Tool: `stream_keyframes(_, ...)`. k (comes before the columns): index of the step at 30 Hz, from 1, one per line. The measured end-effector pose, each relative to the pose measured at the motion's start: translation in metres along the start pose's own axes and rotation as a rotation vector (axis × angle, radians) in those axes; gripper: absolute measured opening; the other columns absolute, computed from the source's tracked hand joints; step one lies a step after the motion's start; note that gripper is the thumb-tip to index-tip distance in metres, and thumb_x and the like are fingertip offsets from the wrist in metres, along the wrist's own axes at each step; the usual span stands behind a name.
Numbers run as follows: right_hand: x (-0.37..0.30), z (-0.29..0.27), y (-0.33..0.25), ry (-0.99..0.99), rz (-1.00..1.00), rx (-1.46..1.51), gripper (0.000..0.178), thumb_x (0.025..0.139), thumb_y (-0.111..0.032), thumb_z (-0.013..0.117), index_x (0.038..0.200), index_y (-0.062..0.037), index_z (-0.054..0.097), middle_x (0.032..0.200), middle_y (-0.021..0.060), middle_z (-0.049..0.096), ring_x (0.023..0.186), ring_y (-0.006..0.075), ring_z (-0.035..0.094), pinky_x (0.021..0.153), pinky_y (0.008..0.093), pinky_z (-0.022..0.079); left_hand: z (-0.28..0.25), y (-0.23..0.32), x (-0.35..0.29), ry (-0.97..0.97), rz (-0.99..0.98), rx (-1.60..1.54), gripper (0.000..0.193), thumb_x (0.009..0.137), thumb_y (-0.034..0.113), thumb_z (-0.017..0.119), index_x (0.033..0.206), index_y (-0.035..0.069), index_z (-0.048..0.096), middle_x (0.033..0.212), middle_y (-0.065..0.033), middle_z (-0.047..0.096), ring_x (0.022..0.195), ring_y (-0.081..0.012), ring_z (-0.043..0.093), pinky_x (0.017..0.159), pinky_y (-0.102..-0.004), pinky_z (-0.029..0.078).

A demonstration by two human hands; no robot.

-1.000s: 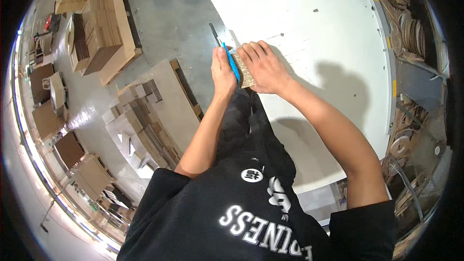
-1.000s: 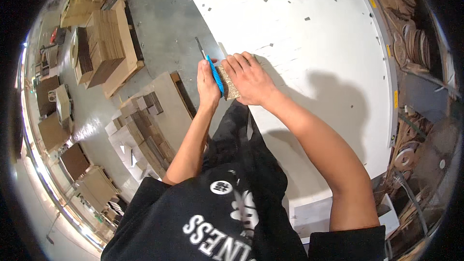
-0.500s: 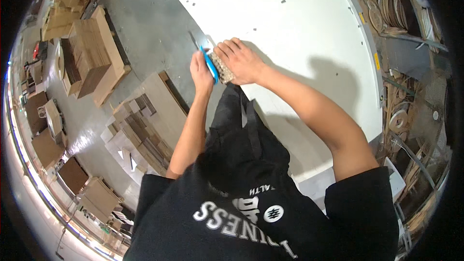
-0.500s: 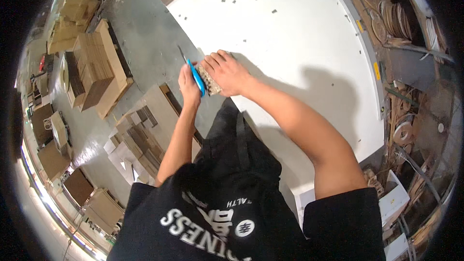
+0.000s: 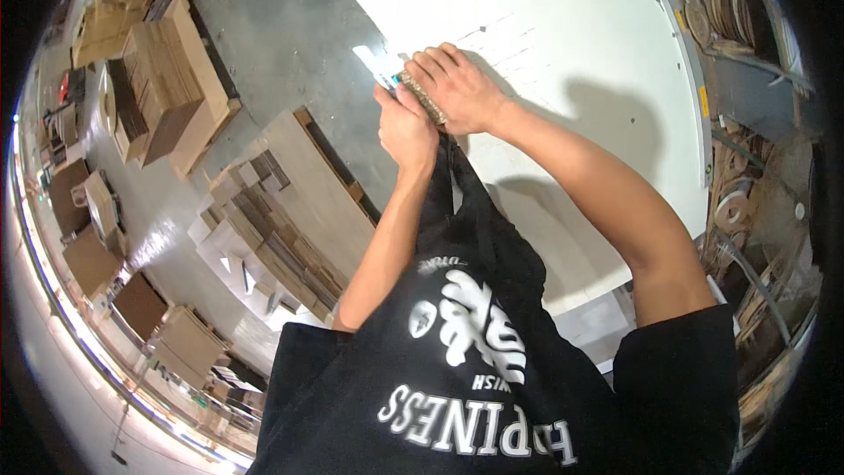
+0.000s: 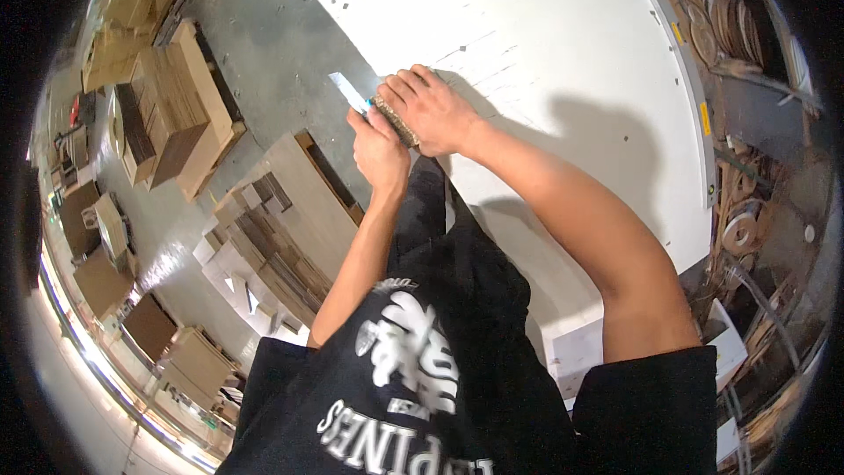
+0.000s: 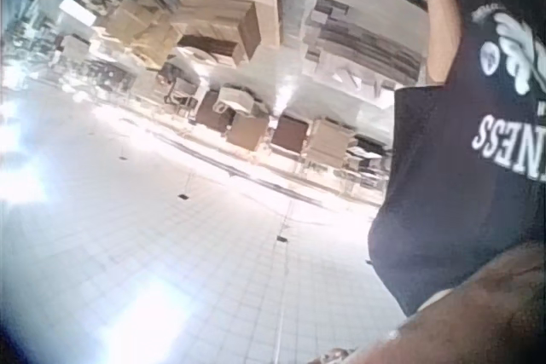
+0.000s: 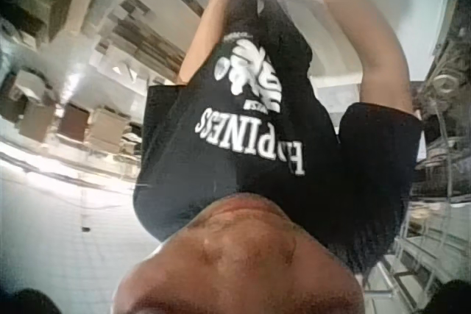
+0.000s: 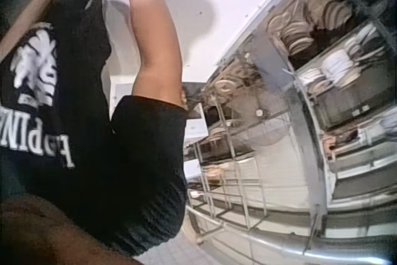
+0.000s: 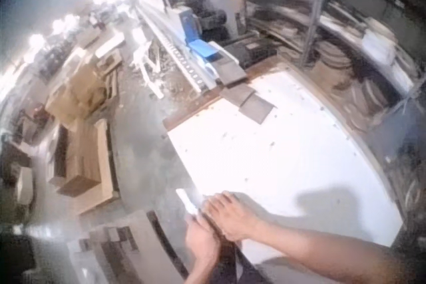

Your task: Manually sanding the edges of a stack of small particle board or MDF panels using a sanding block.

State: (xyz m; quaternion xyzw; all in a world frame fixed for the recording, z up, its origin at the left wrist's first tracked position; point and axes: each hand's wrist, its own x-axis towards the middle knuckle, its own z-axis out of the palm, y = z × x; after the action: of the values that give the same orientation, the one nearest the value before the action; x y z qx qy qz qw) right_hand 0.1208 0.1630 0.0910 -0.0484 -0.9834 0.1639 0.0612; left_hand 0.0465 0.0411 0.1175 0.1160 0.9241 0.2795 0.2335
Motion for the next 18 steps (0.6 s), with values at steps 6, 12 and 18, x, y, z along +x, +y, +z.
stream_keyframes(6,0.005,-0.017,0.0,-0.046,-0.005,-0.035,0.093,0.074,-0.037,0.086,0.149,0.003,0.049,0.145,0.0204,0.056,0.14,0.0355,0.052,0.124,0.0514,0.034,-0.016,-0.022,0.017,-0.108,0.129,-0.226,0.048,0.117,0.035,0.042,0.144,-0.003,0.053,0.111,-0.0325,0.074,0.107,-0.0505,0.072,0.094,-0.0559,0.054)
stream_keyframes(12,0.005,-0.012,-0.003,-0.016,0.026,0.028,0.112,0.066,-0.042,0.095,0.153,0.0036,0.041,0.146,0.0206,0.052,0.143,0.0376,0.048,0.127,0.0532,0.033,-0.042,-0.072,-0.029,-0.225,0.098,-0.44,0.051,0.119,0.03,0.044,0.162,0.003,0.045,0.122,-0.0213,0.071,0.11,-0.0345,0.072,0.096,-0.0488,0.055)
stream_keyframes(18,0.005,-0.008,-0.002,-0.04,0.0,-0.032,0.11,0.067,-0.037,0.093,0.154,0.0035,0.04,0.148,0.0211,0.05,0.144,0.0378,0.046,0.128,0.0525,0.031,-0.035,-0.094,-0.089,-0.236,0.37,0.159,0.061,0.113,0.03,0.056,0.169,0.015,0.038,0.113,-0.0193,0.062,0.097,-0.0431,0.069,0.079,-0.0532,0.059)
